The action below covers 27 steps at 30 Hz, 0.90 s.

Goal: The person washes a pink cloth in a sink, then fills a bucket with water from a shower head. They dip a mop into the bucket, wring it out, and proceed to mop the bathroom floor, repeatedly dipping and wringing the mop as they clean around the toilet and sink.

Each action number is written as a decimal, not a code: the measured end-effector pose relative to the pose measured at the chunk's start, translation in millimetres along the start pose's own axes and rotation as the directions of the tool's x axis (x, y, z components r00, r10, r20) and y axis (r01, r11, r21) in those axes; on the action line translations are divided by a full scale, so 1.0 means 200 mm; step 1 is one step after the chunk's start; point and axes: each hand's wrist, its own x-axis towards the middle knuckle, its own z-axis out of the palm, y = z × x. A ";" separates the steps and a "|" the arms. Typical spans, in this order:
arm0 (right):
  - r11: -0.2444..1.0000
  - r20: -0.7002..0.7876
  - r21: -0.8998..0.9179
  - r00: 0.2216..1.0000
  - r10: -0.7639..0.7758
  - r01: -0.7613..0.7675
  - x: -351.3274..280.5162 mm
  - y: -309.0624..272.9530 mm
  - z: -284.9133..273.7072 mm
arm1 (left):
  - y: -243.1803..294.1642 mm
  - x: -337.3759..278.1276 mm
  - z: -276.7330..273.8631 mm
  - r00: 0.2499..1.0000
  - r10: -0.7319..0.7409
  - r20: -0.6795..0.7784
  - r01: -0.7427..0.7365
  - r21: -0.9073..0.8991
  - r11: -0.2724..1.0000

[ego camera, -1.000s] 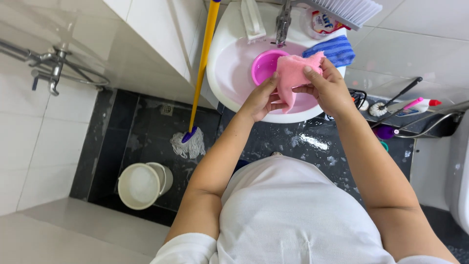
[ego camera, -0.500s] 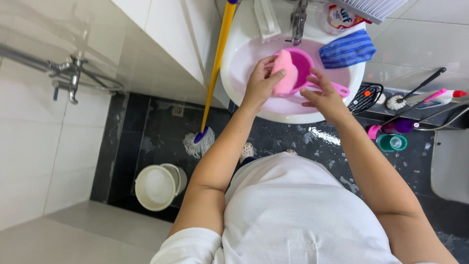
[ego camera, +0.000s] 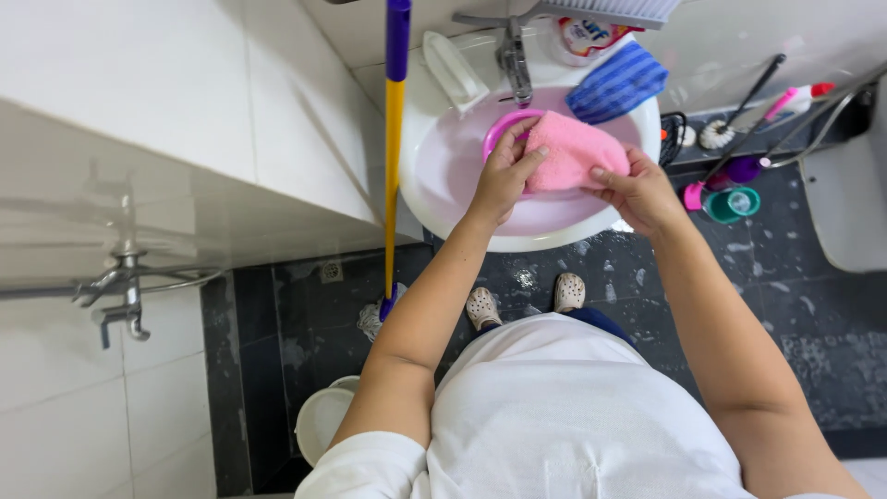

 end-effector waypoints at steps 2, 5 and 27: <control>0.998 -0.051 -0.007 0.997 -0.063 0.062 -0.03 -0.09 -0.07 | -0.09 0.08 0.05 0.999 -0.031 0.017 0.031 0.004 1.000; 0.983 -0.118 -0.051 0.976 -0.181 0.176 -0.05 -0.20 -0.18 | -0.21 0.18 0.16 0.998 -0.057 0.034 0.056 0.051 0.997; 0.226 0.539 -0.767 0.794 -0.279 0.600 0.31 -0.09 -0.23 | -0.43 -0.07 0.22 0.903 0.415 -0.112 0.084 0.993 0.084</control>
